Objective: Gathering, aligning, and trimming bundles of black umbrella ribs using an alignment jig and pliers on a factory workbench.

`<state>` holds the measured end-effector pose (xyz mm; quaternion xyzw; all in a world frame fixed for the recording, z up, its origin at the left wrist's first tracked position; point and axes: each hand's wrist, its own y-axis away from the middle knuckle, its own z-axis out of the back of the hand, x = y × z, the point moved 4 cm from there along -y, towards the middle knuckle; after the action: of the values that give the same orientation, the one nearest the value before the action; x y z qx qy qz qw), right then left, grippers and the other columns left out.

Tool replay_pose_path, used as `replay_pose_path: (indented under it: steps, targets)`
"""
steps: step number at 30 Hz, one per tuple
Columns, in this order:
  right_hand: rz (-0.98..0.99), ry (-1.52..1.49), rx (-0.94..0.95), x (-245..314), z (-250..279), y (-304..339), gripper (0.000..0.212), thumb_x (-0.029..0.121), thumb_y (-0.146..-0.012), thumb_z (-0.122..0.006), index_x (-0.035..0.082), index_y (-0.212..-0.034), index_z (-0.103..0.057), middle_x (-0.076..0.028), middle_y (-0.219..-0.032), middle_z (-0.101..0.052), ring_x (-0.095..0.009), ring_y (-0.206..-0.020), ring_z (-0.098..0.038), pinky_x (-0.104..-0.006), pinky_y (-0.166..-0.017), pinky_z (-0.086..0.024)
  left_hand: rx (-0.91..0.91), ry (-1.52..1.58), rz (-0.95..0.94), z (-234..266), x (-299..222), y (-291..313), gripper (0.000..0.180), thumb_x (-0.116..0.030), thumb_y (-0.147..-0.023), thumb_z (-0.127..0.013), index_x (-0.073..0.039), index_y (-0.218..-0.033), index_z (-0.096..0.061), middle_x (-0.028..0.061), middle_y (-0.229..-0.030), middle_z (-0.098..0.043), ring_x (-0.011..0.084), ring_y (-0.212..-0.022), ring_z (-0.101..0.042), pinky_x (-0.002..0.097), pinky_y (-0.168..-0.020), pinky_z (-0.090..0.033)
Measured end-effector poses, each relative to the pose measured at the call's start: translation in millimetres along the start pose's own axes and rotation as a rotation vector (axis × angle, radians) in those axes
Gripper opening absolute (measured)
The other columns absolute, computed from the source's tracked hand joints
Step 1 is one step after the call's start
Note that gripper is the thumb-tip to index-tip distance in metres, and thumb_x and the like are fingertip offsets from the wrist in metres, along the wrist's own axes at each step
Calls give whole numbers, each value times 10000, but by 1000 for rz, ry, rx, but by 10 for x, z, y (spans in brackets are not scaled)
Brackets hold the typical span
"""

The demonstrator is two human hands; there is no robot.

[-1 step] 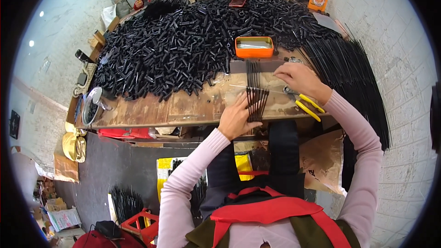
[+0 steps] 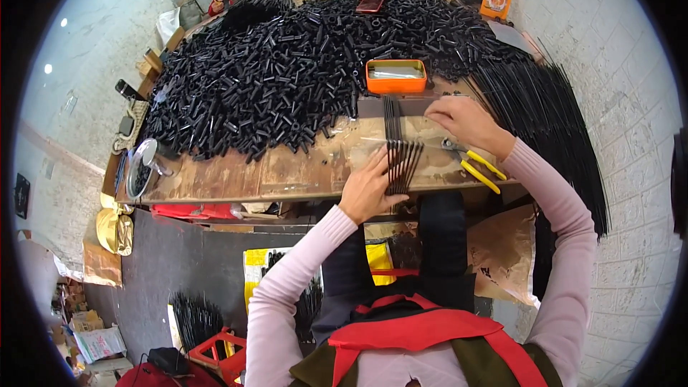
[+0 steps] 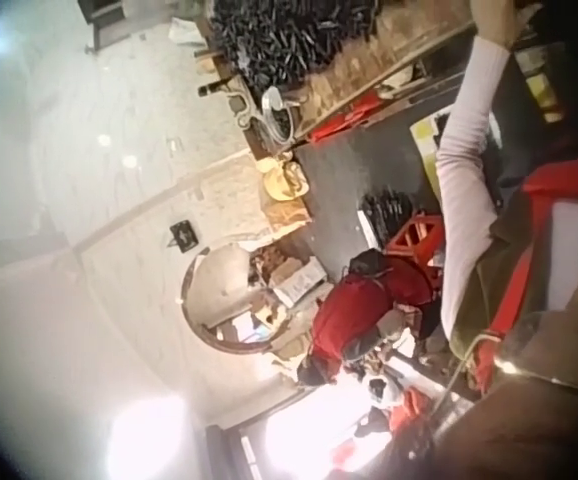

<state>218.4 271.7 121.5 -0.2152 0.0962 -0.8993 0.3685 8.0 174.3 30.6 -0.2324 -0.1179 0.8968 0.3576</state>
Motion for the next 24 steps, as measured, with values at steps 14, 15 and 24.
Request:
replay_pose_path:
  steps: [14,15,24]
  targets:
    - [-98,116,64,-1083,-698,-1550,127,102,-812,-609,17,-790,-701,-214,-799,-690,-411,-770,-677,-474,-709,-550,134,-79,-29,77,14,-154,929,-471,-703,-808,-284,-1510,-388,144,-1611,-248,319,-1479,-263,507,-1189,-245]
    - [-101,107,78,-1056,-673,-1549,119,100,-816,-607,22,-792,-694,-205,-806,-690,-401,-780,-675,-462,-711,-548,134,-80,-28,73,5,-151,929,-471,-703,-808,-284,-1510,-388,144,-1611,-248,319,-1479,-263,507,-1189,-245]
    - [146,57,-149,-404,-369,-934,54,89,-857,-590,44,-885,-582,-148,-794,-621,-354,-786,-639,-448,-681,-510,74,-112,-18,65,20,-142,913,-479,-687,-806,-269,-1489,-424,189,-1590,-276,343,-1444,-329,508,-1167,-282]
